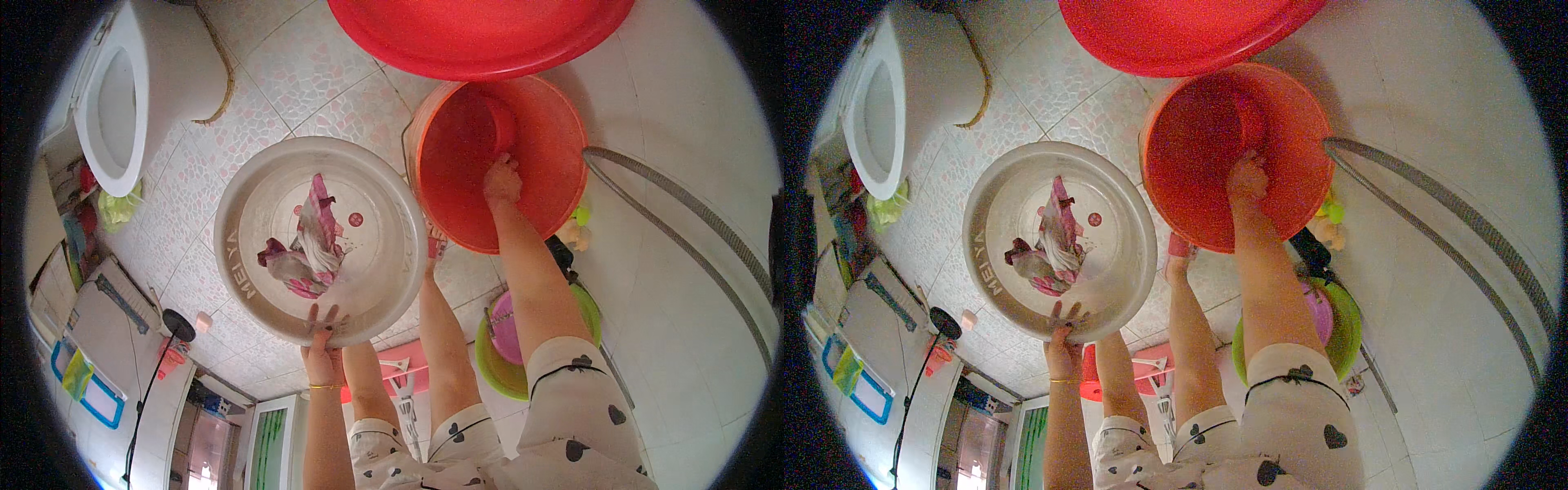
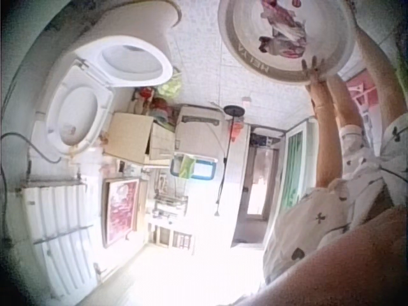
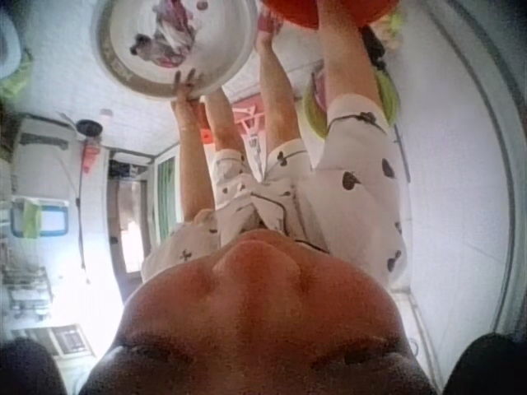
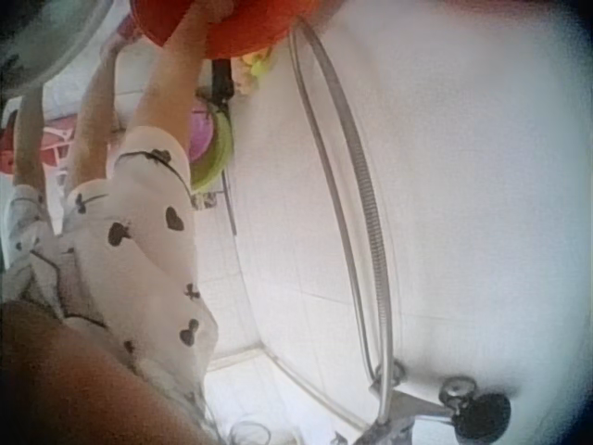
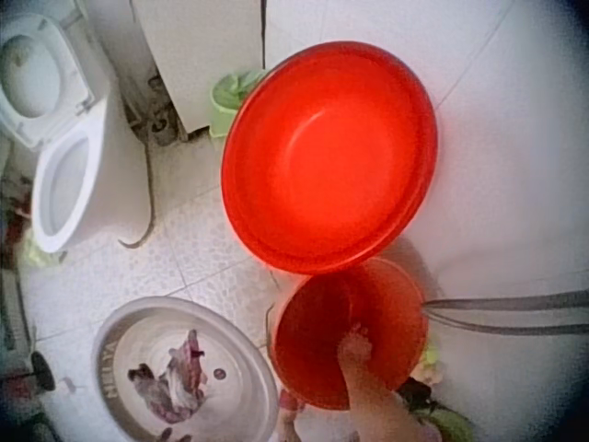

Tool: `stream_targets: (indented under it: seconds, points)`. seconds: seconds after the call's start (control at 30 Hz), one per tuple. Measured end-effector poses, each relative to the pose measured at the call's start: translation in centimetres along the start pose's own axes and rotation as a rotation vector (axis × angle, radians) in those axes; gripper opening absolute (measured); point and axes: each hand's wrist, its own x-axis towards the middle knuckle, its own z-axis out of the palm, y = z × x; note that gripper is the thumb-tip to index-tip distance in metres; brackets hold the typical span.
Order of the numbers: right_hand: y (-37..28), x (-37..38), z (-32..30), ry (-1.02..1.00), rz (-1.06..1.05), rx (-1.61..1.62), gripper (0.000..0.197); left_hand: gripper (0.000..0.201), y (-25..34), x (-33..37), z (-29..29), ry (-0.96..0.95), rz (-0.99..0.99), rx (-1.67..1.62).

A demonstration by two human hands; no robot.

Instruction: The person washes a pink garment in a basin, dumps the water into a toilet bowl, and then scrubs the inside of the toilet bowl with a brush.

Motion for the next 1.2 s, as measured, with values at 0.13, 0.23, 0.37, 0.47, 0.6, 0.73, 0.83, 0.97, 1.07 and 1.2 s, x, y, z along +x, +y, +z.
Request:
stream_targets:
  seconds: [0.13, 0.23, 0.37, 0.47, 0.6, 0.73, 0.83, 0.97, 1.07, 1.2]
  points:
    - [1.7, 2.9, 3.4, 0.122, 0.031, -0.099, 0.028, 0.063, -0.8, 0.6, 0.9, -0.004, -0.005, -0.007]
    - [1.7, 4.3, 6.6, 0.144, -0.052, -0.058, 0.029, 0.062, -1.5, 1.3, 0.4, 0.015, 0.005, -0.019]
    - [1.1, 4.1, 6.9, 0.241, -0.353, 0.065, 0.03, 0.061, -1.4, 2.0, -0.5, 0.028, -0.015, -0.045]
    - [-1.4, 1.9, 5.3, 0.008, -0.234, 0.322, 0.033, 0.059, -1.4, 2.2, -1.2, 0.044, -0.034, -0.042]
    - [-2.4, 0.3, 0.9, -0.343, -0.036, 0.748, 0.037, 0.058, -1.5, 2.2, -0.9, 0.027, -0.033, -0.053]
    - [-3.2, -2.3, -3.6, -0.32, 0.002, 0.874, 0.041, 0.058, -1.3, 1.9, -0.7, 0.023, -0.029, -0.044]
    - [-3.2, -4.3, -6.7, -0.381, -0.04, 0.884, 0.059, 0.058, -1.6, 1.9, -1.0, 0.028, -0.034, -0.068]
    - [-2.1, -6.8, -9.1, -0.356, 0.034, 1.055, 0.049, 0.058, -2.2, 2.2, -0.9, 0.018, -0.023, -0.097]
    - [-0.9, -7.6, -9.2, -0.32, -0.096, 1.269, 0.034, 0.058, -2.8, 2.4, -0.8, 0.042, 0.004, -0.111]
    - [-0.1, -9.7, -9.8, -0.307, -0.058, 1.499, 0.024, 0.058, -2.9, 2.7, -1.7, 0.04, 0.025, -0.094]
